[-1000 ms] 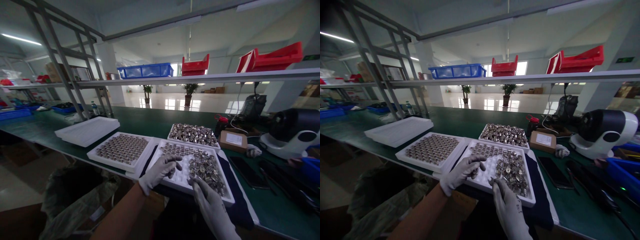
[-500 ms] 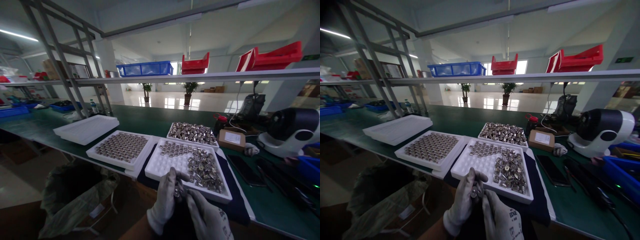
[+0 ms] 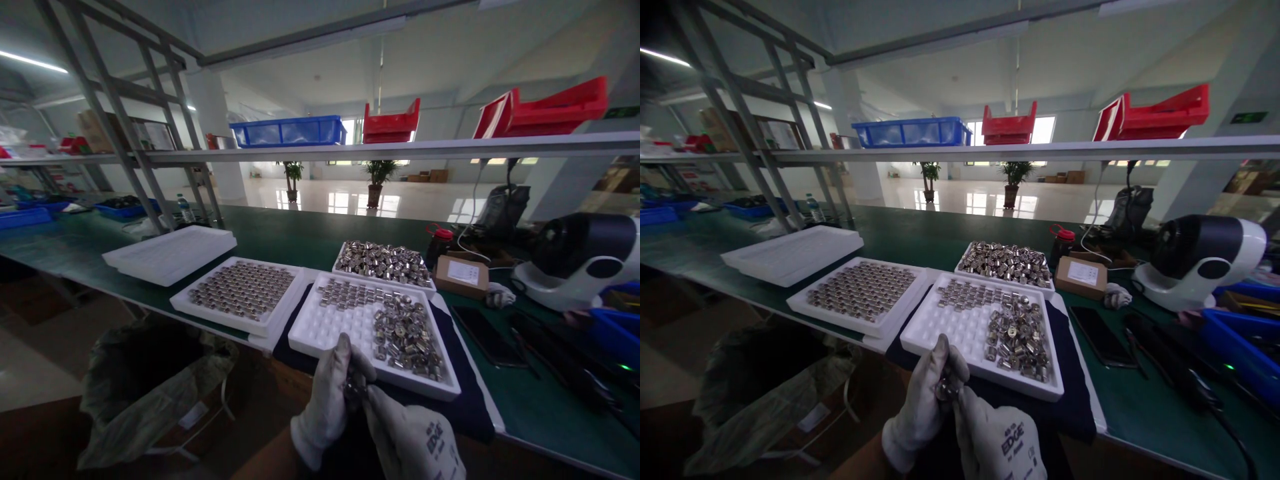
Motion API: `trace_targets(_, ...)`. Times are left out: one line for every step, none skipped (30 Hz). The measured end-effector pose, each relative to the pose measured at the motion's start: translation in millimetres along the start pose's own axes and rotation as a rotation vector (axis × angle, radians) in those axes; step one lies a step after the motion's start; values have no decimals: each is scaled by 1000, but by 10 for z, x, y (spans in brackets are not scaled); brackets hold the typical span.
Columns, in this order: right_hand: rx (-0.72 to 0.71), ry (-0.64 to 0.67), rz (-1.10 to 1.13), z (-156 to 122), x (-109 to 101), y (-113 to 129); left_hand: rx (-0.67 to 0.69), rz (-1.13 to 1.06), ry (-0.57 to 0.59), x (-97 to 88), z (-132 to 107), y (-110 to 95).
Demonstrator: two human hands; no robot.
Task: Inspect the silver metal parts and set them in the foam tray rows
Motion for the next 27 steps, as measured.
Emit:
trace_targets(-81, 33, -109, -15, 40, 25, -4, -11, 3, 12, 4, 34)
trace_targets(-158, 61, -219, -34, 88, 39, -13, -26, 9, 27, 10, 72)
trace_targets(-222, 79, -308, -55, 134, 41, -28, -52, 19, 48, 17, 110)
trace_targets(-270, 82, -370, -72, 169, 34, -48, -93, 29, 70, 22, 144)
trace_targets(-299, 71, -406, -84, 186, 23, -69, -141, 36, 90, 24, 169)
trace_targets(-313, 53, -423, -88, 186, 12, -80, -181, 38, 105, 21, 173)
trace_targets(-292, 29, -421, -79, 163, -11, -73, -195, 40, 113, 12, 153)
trace_targets(-240, -11, -393, -60, 110, -40, -49, -178, 40, 112, -3, 111)
trace_targets(-173, -58, -341, -35, 38, -72, -14, -128, 45, 107, -25, 52)
trace_targets(-101, -114, -269, -9, -49, -101, 31, -57, 50, 98, -53, -17)
trace_targets(-34, -152, -176, 19, -126, -130, 86, 16, 54, 85, -84, -94)
trace_targets(17, -164, -68, 51, -181, -152, 145, 79, 58, 73, -116, -170)
trace_targets(44, -146, 39, 87, -207, -159, 190, 119, 72, 69, -144, -230)
trace_targets(49, -103, 126, 125, -210, -154, 199, 124, 107, 80, -163, -259)
trace_targets(49, -50, 192, 158, -198, -149, 160, 96, 169, 113, -171, -248)
trace_targets(38, -2, 240, 182, -181, -140, 78, 45, 243, 159, -174, -205)
trace_targets(18, 32, 267, 195, -163, -129, -22, -8, 309, 209, -179, -147)
trace_targets(0, 42, 266, 197, -152, -124, -110, -49, 336, 240, -181, -93)
trace_targets(-10, 37, 246, 187, -139, -125, -154, -66, 318, 244, -172, -59)
trace_targets(-3, 8, 220, 165, -134, -135, -150, -53, 257, 218, -151, -47)
trace_targets(28, -38, 197, 133, -133, -158, -106, -22, 162, 165, -128, -54)
trace_targets(87, -92, 183, 90, -131, -192, -49, 20, 60, 103, -114, -66)
trace_targets(157, -139, 185, 39, -122, -227, 1, 65, -24, 53, -111, -73)
trace_targets(230, -169, 206, -14, -98, -259, 35, 107, -88, 14, -114, -69)
trace_targets(302, -182, 239, -65, -60, -285, 51, 143, -131, -11, -118, -55)
trace_targets(369, -183, 276, -109, -15, -305, 56, 171, -159, -25, -120, -38)
trace_targets(419, -178, 319, -144, 32, -315, 60, 192, -173, -30, -121, -26)
Point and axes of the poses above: each hand's wrist, its own z-axis towards the middle knuckle, its own x-axis out of the palm, y = z × x, the point moved 7 cm from there along z, towards the middle knuckle, and after that the axes turned 12 degrees about z, right-handed, at the moved point
